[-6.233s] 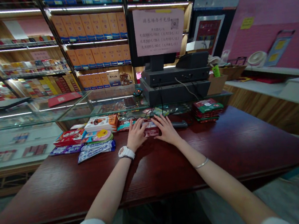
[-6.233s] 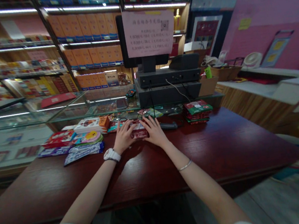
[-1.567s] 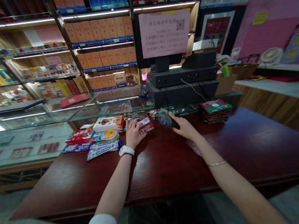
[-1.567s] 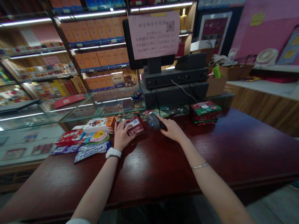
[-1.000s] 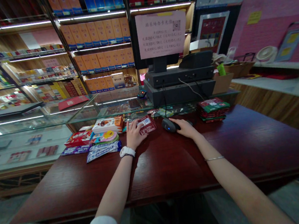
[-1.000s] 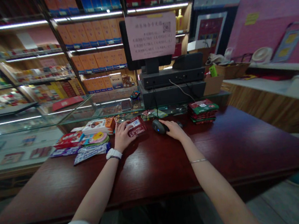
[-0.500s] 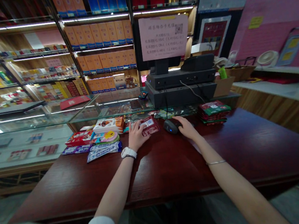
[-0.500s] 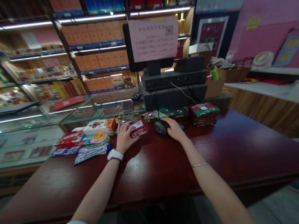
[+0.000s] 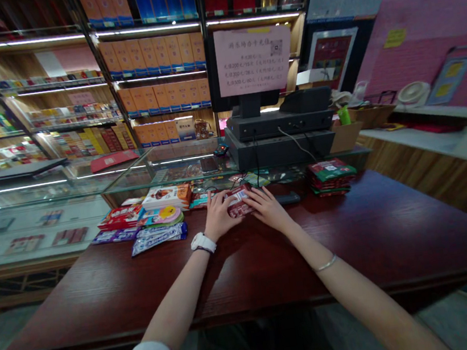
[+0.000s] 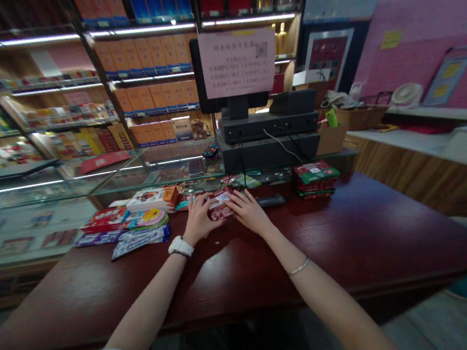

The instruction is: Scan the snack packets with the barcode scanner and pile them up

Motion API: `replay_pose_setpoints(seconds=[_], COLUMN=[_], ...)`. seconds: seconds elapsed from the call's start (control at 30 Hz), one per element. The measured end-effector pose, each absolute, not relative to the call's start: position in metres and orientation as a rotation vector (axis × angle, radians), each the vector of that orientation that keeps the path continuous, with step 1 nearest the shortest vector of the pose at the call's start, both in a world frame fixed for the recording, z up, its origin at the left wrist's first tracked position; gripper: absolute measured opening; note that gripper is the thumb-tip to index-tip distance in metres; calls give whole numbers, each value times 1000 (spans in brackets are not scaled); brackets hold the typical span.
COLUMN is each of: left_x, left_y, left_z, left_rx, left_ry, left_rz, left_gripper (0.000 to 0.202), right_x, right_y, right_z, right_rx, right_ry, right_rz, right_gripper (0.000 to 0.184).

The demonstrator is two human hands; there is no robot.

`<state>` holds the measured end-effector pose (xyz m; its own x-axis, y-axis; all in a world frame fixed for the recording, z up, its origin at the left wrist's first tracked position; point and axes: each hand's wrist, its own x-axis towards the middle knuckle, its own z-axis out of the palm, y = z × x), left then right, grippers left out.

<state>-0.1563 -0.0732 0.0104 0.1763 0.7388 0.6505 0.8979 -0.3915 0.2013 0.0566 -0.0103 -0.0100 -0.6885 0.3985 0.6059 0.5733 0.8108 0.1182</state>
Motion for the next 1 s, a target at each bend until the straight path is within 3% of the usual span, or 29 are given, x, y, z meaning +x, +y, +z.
replay_pose_setpoints(seconds=[0.23, 0.4, 0.67, 1.0], left_x=[-157, -157, -152, -145], left_y=[-69, -67, -79, -73], left_z=[9, 7, 14, -7], left_rx=[-2300, -2374, -2219, -2166], left_ry=[-1728, -1832, -1370, -1396], left_rz=[-1117, -1152, -932, -688], left_gripper=[49, 43, 45, 74], right_x=[57, 57, 61, 60], right_y=[-14, -17, -10, 3], right_z=[-8, -8, -6, -12], right_rx=[-590, -592, -826, -854], right_ry=[-2237, -2158, -2046, -2004], right_rz=[-540, -554, -206, 149], right_gripper=[36, 29, 26, 30])
